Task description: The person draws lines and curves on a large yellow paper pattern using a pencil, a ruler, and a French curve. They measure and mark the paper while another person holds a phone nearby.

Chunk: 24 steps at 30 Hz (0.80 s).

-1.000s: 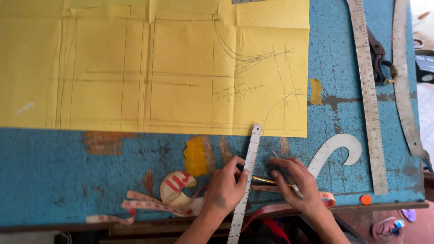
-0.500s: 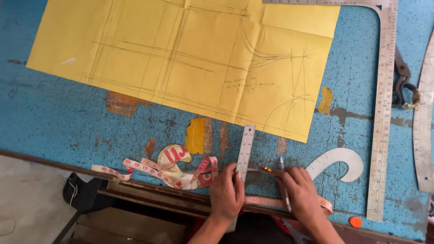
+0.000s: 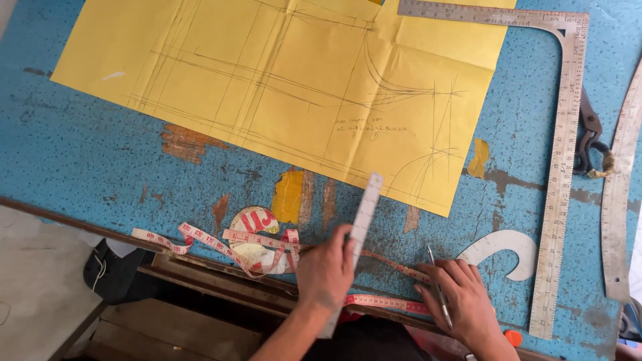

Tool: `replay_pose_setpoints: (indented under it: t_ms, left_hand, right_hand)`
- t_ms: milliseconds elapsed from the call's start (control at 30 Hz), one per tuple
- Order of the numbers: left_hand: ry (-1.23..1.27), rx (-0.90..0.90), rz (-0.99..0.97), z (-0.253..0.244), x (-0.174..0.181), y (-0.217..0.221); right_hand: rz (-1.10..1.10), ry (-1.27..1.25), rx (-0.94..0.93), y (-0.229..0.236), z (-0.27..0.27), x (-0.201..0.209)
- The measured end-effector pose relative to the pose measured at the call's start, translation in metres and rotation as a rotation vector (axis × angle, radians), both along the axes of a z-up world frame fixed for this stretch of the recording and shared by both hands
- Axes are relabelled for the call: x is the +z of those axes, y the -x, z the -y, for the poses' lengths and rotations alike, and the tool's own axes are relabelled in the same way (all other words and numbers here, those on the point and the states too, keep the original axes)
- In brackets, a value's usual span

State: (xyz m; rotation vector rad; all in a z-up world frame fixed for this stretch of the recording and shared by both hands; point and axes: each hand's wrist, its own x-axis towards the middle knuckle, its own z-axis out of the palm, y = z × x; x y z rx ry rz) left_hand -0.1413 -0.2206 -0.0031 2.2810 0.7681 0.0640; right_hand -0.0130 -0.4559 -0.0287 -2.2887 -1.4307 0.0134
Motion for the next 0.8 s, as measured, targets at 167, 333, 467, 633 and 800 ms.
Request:
replay_pose_setpoints:
  t_ms: [167,333,467,633,800]
  left_hand:
    - [-0.086,0.008,-0.046,0.019,-0.031,0.002]
    - [-0.105,0.021,-0.071,0.02,-0.024,0.002]
    - [-0.098,0.047,-0.076,0.02,-0.026,0.002]
    - [-0.1,0.046,-0.069,0.019,-0.025,0.002]
    - [-0.091,0.029,-0.069,0.017,-0.024,0.003]
  right_hand:
    - [-0.179,-0.049,-0.071,-0.013,-0.014,0.014]
    - [-0.359,-0.178,-0.155,-0.027,-0.045,0.023]
    - [-0.508,-0.223,-0.232,-0.042,-0.077,0.033]
    - [-0.518,-0.183,-0.359,-0.058,-0.105,0.03]
    - [-0.608,-0.281,-0.352,-0.063,-0.113,0.013]
